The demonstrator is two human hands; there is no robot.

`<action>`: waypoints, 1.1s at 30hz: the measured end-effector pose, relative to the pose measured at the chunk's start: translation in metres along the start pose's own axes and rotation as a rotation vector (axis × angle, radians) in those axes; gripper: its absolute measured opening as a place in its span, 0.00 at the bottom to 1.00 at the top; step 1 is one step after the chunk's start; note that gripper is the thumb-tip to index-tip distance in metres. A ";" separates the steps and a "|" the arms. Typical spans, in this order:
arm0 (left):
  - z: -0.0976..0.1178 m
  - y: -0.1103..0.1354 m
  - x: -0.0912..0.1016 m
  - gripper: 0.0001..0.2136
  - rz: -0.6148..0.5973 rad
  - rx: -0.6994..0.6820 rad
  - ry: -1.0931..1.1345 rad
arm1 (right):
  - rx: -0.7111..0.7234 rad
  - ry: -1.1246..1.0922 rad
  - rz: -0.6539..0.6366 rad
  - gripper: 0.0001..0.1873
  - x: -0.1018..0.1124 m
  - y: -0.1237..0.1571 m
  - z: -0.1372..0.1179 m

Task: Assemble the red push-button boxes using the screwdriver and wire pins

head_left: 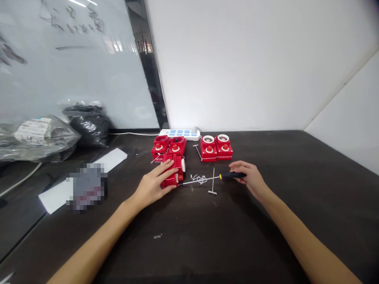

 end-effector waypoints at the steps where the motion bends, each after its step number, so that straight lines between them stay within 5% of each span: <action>1: 0.000 0.000 0.000 0.24 0.000 0.002 -0.005 | -0.003 0.001 0.000 0.10 0.000 0.000 0.000; 21: 0.000 0.001 -0.001 0.23 -0.003 -0.005 -0.008 | -0.020 0.105 0.039 0.14 0.002 -0.002 0.003; 28: 0.000 0.000 -0.001 0.23 -0.007 -0.001 -0.005 | 0.015 -0.011 -0.113 0.15 -0.007 0.001 -0.008; 33: 0.000 0.000 -0.001 0.23 -0.004 0.002 0.001 | -0.035 0.185 -0.044 0.17 -0.002 0.001 -0.003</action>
Point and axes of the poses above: each hand's wrist, its own y-axis away from the middle knuckle, its own x-axis out of the back of the hand, z = x × y, the point moved 10 cm from there along -y, towards the middle knuckle, and after that the axes turned 3 degrees about -z, right-handed, at the moved point
